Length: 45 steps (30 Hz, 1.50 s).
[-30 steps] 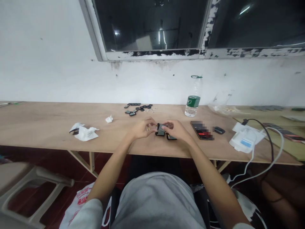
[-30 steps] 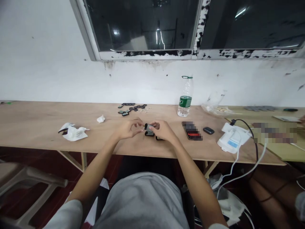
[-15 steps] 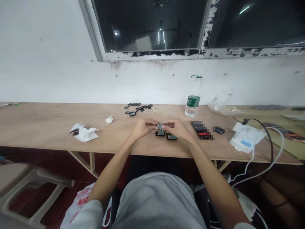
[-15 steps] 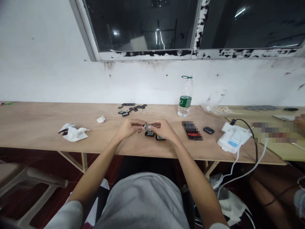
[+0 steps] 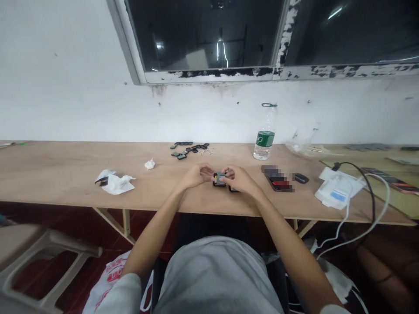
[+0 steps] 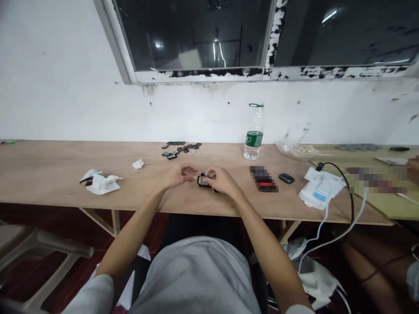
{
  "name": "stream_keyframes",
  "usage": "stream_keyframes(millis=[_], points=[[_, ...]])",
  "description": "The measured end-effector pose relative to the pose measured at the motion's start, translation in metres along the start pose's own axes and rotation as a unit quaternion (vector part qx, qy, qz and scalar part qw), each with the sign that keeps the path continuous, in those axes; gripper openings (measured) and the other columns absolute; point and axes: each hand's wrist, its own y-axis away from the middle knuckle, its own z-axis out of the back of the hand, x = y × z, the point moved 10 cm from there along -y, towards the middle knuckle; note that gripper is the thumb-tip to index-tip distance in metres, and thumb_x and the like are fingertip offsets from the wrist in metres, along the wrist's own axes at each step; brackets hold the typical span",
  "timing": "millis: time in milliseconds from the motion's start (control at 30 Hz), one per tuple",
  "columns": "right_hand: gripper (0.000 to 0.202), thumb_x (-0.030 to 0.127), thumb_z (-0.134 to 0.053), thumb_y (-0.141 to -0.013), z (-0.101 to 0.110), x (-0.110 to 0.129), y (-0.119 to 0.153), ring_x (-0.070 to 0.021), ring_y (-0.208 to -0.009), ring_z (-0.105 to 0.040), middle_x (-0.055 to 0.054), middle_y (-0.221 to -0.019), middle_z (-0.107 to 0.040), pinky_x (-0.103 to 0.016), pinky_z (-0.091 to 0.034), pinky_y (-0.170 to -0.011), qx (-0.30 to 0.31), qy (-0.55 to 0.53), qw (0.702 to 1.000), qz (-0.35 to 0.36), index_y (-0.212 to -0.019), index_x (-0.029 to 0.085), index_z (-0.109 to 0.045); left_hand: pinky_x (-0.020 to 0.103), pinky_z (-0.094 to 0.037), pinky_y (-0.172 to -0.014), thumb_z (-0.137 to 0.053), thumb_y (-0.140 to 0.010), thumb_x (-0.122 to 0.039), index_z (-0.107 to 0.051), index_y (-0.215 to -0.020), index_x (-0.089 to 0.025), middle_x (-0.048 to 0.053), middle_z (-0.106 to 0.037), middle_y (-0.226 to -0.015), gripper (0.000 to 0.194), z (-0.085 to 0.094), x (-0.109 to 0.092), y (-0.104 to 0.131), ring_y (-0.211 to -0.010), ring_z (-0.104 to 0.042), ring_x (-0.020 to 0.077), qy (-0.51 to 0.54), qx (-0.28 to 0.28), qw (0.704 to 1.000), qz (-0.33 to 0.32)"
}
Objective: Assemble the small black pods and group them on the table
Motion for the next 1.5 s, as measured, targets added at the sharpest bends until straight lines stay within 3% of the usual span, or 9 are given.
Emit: stream_keyframes(millis=[233, 433, 567, 667, 800, 967, 1133, 1333, 1500], points=[[0.012, 0.027, -0.071, -0.081, -0.023, -0.008, -0.004, -0.0147, -0.065, -0.063, -0.003, -0.076, -0.073, -0.023, -0.045, -0.059, 0.052, 0.06, 0.997, 0.003, -0.085, 0.016, -0.072, 0.036, -0.056, -0.083, -0.081, -0.072, -0.037, -0.072, -0.098, -0.016, 0.009, -0.075, -0.1, 0.035, 0.032, 0.032, -0.005, -0.092, -0.07, 0.0237, -0.147, -0.046, 0.988, 0.026], [0.006, 0.021, -0.071, -0.081, -0.028, -0.008, -0.005, -0.0182, -0.073, -0.063, -0.005, -0.078, -0.071, -0.027, -0.045, -0.068, 0.046, 0.179, 0.982, 0.033, -0.076, 0.018, -0.074, 0.039, -0.056, -0.084, -0.08, -0.071, -0.043, -0.073, -0.099, -0.017, 0.01, -0.076, -0.102, 0.039, 0.035, 0.055, -0.007, -0.094, -0.069, 0.0265, -0.208, -0.027, 0.977, 0.038], [0.013, 0.02, -0.065, -0.088, -0.025, -0.003, -0.005, -0.0218, -0.091, -0.064, -0.01, -0.101, -0.071, -0.031, -0.047, -0.085, 0.014, 0.233, 0.97, 0.072, -0.094, 0.017, -0.076, 0.039, -0.054, -0.086, -0.08, -0.072, -0.041, -0.074, -0.103, -0.018, 0.01, -0.075, -0.106, 0.038, 0.033, 0.054, -0.005, -0.097, -0.069, 0.0275, -0.243, -0.012, 0.97, 0.03], [0.021, 0.018, -0.057, -0.093, -0.026, -0.005, -0.007, -0.0253, -0.103, -0.063, -0.014, -0.108, -0.07, -0.034, -0.044, -0.094, 0.011, 0.28, 0.957, 0.071, -0.101, 0.015, -0.076, 0.038, -0.053, -0.089, -0.083, -0.069, -0.036, -0.076, -0.101, -0.019, 0.01, -0.073, -0.109, 0.037, 0.02, 0.03, -0.001, -0.1, -0.067, 0.027, -0.245, 0.024, 0.969, -0.024], [0.024, 0.02, -0.053, -0.096, -0.03, -0.015, -0.009, -0.0277, -0.104, -0.06, -0.016, -0.104, -0.069, -0.037, -0.041, -0.097, 0.023, 0.34, 0.939, 0.047, -0.094, 0.015, -0.077, 0.034, -0.052, -0.086, -0.08, -0.074, -0.032, -0.078, -0.092, -0.021, 0.007, -0.074, -0.101, 0.021, -0.019, -0.006, 0.007, -0.094, -0.067, 0.0233, -0.208, 0.102, 0.967, -0.108], [0.014, 0.025, -0.064, -0.09, -0.024, -0.018, -0.011, -0.0269, -0.103, -0.059, -0.014, -0.1, -0.067, -0.036, -0.042, -0.095, -0.002, 0.313, 0.949, 0.043, -0.086, 0.015, -0.072, 0.033, -0.052, -0.077, -0.078, -0.077, -0.033, -0.08, -0.078, -0.022, 0.006, -0.075, -0.087, 0.011, -0.053, -0.005, 0.004, -0.079, -0.067, 0.0216, -0.227, 0.119, 0.96, -0.116], [0.001, 0.017, -0.064, -0.085, -0.013, -0.016, -0.012, -0.0192, -0.08, -0.062, -0.005, -0.085, -0.07, -0.028, -0.045, -0.075, -0.01, 0.208, 0.978, 0.029, -0.085, 0.018, -0.065, 0.033, -0.051, -0.08, -0.077, -0.077, -0.03, -0.08, -0.075, -0.023, 0.005, -0.076, -0.085, 0.007, -0.062, -0.001, 0.003, -0.079, -0.068, 0.0225, -0.282, 0.107, 0.946, -0.119], [0.008, 0.024, -0.066, -0.084, 0.036, -0.01, -0.007, -0.0184, -0.073, -0.064, -0.006, -0.085, -0.073, -0.028, -0.047, -0.068, -0.129, 0.133, 0.983, 0.003, -0.089, 0.018, -0.063, 0.035, -0.05, -0.084, -0.068, -0.085, -0.028, -0.079, -0.078, -0.024, 0.005, -0.077, -0.088, 0.014, -0.055, -0.01, 0.001, -0.083, -0.068, 0.0238, -0.33, 0.042, 0.938, -0.097], [0.01, 0.027, -0.066, -0.084, 0.059, -0.007, -0.002, -0.019, -0.077, -0.067, -0.007, -0.092, -0.074, -0.029, -0.051, -0.072, -0.153, 0.089, 0.984, 0.0, -0.091, 0.019, -0.064, 0.033, -0.051, -0.081, -0.062, -0.089, -0.033, -0.078, -0.088, -0.019, 0.009, -0.075, -0.096, 0.021, -0.001, -0.001, -0.006, -0.085, -0.068, 0.0239, -0.289, -0.067, 0.953, -0.063]])
